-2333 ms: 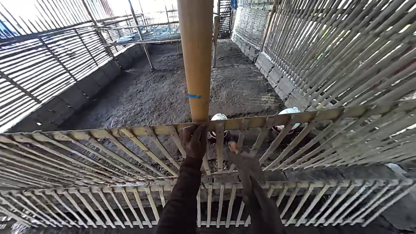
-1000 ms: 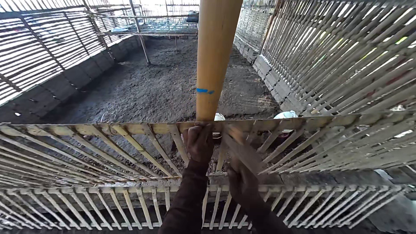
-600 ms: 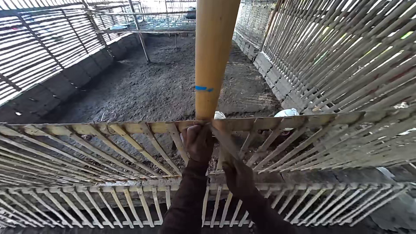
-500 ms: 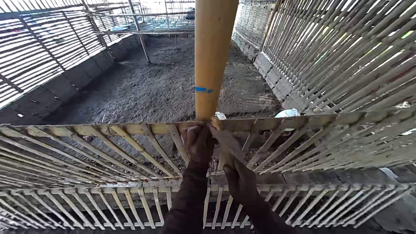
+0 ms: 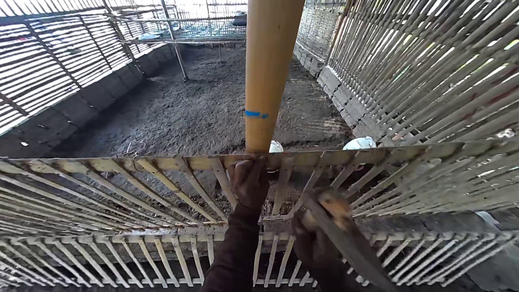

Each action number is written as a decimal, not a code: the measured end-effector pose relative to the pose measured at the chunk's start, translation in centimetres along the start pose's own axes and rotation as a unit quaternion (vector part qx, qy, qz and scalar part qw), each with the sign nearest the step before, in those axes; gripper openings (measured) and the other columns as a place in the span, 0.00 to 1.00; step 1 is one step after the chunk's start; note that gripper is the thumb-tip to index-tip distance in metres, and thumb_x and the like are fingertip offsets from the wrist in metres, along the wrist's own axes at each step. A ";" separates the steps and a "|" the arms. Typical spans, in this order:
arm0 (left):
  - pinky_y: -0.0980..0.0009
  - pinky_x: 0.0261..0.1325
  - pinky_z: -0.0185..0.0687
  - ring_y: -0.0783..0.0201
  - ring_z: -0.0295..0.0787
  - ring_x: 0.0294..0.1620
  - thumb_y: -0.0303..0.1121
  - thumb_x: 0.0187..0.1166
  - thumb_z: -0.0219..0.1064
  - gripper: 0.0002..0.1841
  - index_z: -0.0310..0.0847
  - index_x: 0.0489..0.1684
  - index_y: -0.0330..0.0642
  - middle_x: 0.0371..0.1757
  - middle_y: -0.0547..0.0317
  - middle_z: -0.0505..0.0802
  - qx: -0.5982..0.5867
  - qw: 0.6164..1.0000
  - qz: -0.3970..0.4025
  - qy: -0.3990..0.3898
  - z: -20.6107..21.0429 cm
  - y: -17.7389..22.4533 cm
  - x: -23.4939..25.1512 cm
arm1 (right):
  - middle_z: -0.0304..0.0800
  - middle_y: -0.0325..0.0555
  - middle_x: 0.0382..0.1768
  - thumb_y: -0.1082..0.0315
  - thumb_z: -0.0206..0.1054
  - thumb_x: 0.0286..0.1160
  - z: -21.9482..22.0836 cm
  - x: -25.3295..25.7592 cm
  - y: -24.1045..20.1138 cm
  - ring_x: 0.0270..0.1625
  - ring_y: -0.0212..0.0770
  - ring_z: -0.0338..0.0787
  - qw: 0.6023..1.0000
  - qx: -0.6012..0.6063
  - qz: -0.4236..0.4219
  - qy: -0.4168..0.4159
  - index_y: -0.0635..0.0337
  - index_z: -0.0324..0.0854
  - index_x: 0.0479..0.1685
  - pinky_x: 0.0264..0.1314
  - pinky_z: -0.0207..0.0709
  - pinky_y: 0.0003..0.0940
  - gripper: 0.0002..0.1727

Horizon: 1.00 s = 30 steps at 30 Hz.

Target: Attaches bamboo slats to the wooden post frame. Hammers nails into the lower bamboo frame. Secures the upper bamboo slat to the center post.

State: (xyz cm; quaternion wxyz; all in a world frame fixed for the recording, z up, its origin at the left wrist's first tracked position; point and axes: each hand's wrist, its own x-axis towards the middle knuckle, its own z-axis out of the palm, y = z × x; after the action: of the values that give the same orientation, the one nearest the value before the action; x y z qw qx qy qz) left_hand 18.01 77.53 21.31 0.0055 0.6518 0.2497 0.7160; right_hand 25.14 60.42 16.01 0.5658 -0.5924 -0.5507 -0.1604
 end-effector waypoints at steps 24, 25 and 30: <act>0.72 0.54 0.75 0.66 0.79 0.44 0.41 0.79 0.73 0.07 0.95 0.41 0.52 0.36 0.62 0.83 -0.013 1.000 0.014 -0.013 0.1 -1.2 -0.3 | 0.88 0.34 0.32 0.44 0.55 0.90 0.3 -1.2 -0.4 0.27 0.25 0.86 0.994 0.074 0.072 -0.037 0.43 0.72 0.81 0.30 0.86 0.26 0.26; 0.72 0.54 0.75 0.66 0.80 0.44 0.42 0.78 0.73 0.08 0.95 0.40 0.52 0.36 0.61 0.83 -0.014 1.000 0.009 -0.016 0.2 -1.0 -0.3 | 0.88 0.33 0.32 0.45 0.56 0.90 -0.1 -1.8 -0.7 0.27 0.24 0.87 0.993 0.071 0.086 -0.039 0.42 0.74 0.78 0.31 0.87 0.25 0.24; 0.67 0.58 0.78 0.63 0.83 0.46 0.39 0.77 0.73 0.07 0.95 0.40 0.50 0.37 0.59 0.87 0.010 1.000 0.001 -0.016 0.2 -0.1 -0.4 | 0.89 0.47 0.31 0.41 0.60 0.86 -3.2 -4.1 -3.5 0.31 0.26 0.89 0.975 0.085 0.184 -0.092 0.73 0.80 0.58 0.38 0.88 0.26 0.35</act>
State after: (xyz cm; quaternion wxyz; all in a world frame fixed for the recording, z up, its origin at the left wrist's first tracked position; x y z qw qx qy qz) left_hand 18.23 77.52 20.88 0.0025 0.6632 0.2560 0.7033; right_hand 22.17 54.88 15.42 0.5806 -0.6454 -0.4939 0.0490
